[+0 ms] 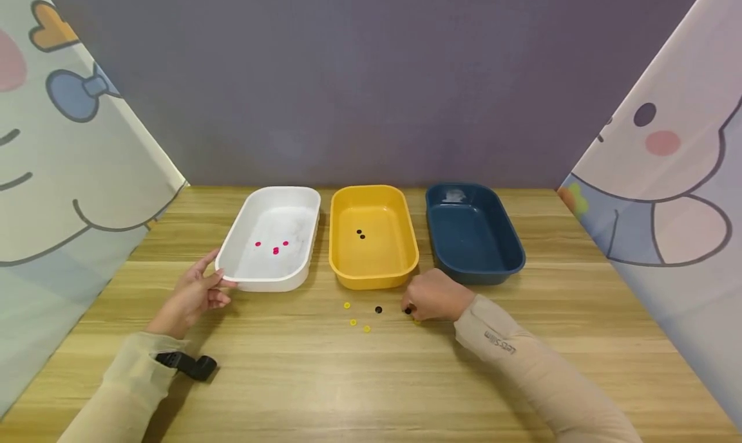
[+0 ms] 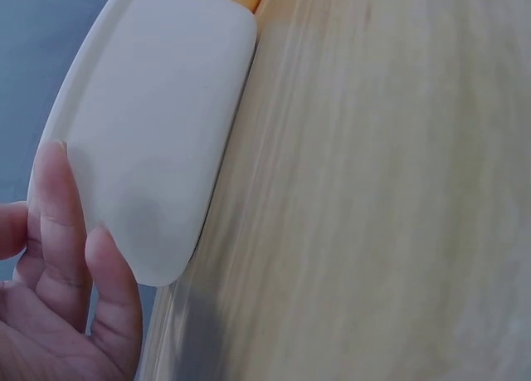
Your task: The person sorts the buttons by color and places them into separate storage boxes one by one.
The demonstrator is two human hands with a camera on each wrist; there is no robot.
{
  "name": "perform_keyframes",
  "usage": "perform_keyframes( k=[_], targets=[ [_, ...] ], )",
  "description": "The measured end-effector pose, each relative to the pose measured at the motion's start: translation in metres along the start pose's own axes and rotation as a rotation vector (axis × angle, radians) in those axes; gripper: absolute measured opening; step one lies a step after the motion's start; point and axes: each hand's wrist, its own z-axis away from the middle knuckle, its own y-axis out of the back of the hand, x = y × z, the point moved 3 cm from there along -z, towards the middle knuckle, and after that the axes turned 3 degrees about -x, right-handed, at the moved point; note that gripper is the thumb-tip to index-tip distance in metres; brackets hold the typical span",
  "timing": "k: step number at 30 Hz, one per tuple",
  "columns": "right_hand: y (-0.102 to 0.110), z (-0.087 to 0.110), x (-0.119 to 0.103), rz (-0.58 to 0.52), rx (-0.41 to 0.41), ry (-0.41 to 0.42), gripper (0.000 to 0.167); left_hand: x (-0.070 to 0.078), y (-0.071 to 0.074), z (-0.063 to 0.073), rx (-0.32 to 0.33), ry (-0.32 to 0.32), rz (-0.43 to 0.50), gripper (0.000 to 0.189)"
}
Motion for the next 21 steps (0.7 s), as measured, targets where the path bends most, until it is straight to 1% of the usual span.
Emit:
perform_keyframes(
  k=[2,5,10,16,21],
  targets=[
    [0.0004,-0.002,-0.001,0.003,-0.008,0.007,0.028,-0.0009,-0.0003,0.0,0.0,0.001,0.004,0.063],
    [0.0006,-0.0036,-0.0019,0.009,-0.01,0.01,0.032,-0.0015,0.0002,0.0001,-0.004,0.0,-0.003,0.062],
    [-0.002,-0.004,-0.0014,0.009,-0.003,-0.017,0.035,-0.0007,0.001,-0.0002,-0.014,-0.004,-0.012,0.063],
    [-0.0056,-0.0029,-0.0008,0.001,0.012,-0.041,0.029,-0.0006,0.0018,0.001,-0.013,0.011,-0.003,0.062],
    [-0.0046,-0.0033,0.0028,-0.007,0.01,-0.065,0.025,0.0003,0.0027,0.0,-0.02,0.003,0.011,0.062]
  ],
)
